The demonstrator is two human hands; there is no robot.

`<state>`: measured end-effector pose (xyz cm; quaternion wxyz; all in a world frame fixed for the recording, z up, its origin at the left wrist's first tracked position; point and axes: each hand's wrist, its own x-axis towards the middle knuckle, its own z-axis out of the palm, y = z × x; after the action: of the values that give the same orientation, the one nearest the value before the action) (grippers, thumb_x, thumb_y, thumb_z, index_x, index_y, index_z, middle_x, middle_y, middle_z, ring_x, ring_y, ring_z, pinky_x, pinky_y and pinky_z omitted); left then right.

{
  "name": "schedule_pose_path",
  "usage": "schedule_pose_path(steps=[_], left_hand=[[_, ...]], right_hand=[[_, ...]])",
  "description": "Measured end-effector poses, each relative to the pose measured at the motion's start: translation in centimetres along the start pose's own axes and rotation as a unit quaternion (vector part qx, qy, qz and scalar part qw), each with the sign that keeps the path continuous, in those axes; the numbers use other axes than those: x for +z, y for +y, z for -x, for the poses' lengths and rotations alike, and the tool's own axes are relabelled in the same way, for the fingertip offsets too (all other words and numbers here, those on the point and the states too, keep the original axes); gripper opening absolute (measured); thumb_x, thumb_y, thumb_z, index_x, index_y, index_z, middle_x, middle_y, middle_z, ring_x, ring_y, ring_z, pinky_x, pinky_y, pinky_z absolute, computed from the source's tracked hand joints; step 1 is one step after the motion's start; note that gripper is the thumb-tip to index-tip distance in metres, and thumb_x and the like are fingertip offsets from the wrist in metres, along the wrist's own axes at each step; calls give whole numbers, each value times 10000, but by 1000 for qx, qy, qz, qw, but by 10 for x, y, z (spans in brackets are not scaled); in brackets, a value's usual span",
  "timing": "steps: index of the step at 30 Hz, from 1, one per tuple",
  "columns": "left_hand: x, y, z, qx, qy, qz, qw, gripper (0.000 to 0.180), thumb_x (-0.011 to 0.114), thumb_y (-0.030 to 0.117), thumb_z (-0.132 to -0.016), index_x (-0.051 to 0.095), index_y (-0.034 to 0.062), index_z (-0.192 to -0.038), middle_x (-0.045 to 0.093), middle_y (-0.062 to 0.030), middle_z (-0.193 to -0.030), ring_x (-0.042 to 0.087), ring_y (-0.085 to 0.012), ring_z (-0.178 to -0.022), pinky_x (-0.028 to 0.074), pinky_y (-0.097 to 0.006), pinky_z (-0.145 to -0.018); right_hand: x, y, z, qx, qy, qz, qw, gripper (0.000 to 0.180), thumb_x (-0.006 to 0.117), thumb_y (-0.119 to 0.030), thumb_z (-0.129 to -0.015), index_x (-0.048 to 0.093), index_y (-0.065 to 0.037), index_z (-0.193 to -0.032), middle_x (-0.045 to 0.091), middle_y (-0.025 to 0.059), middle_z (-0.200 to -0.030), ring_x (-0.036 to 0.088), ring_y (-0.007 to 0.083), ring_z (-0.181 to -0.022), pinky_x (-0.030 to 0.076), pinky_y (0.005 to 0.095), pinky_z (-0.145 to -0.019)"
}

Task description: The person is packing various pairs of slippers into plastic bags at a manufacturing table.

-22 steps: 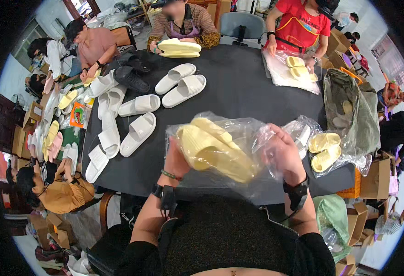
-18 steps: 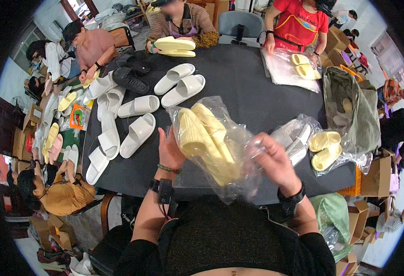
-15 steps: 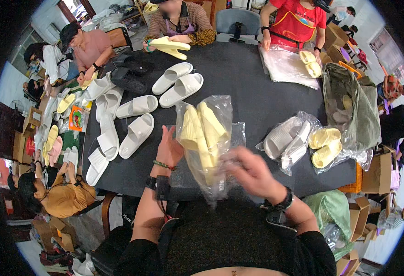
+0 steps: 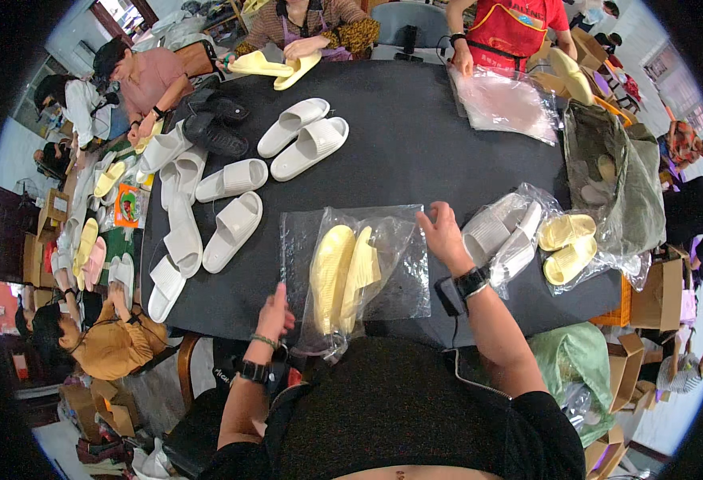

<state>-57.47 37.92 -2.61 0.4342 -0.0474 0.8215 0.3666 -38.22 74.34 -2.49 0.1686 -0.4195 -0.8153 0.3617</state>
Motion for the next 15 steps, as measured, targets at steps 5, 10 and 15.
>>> schedule_pose_path(steps=[5,10,15], left_hand=[[-17,-40,32,-140,-138,-40,980,855,342,793,-864,612,-9,-993,669,-139,-758,639,-229,-634,475,-299,-513],[0,-26,68,-167,-321,331,871,671,373,616,-973,630,-4,-961,668,-167,-893,631,-234,-810,497,-333,-737],[2,-43,35,-39,-296,548,781,186,503,163,-985,594,3,-955,639,-106,-913,607,-227,-907,503,-354,-782]], right_hand=[[29,21,-10,73,-74,9,995,695,662,-417,-879,412,62,-1317,582,288,-1172,594,398,-1095,491,431,-904],[48,27,-3,104,-148,-101,978,543,706,-298,-859,492,52,-1215,683,164,-793,696,254,-714,543,354,-682],[35,21,8,54,-166,-205,963,253,665,-160,-898,540,28,-1013,655,91,-745,654,138,-665,507,272,-613]])
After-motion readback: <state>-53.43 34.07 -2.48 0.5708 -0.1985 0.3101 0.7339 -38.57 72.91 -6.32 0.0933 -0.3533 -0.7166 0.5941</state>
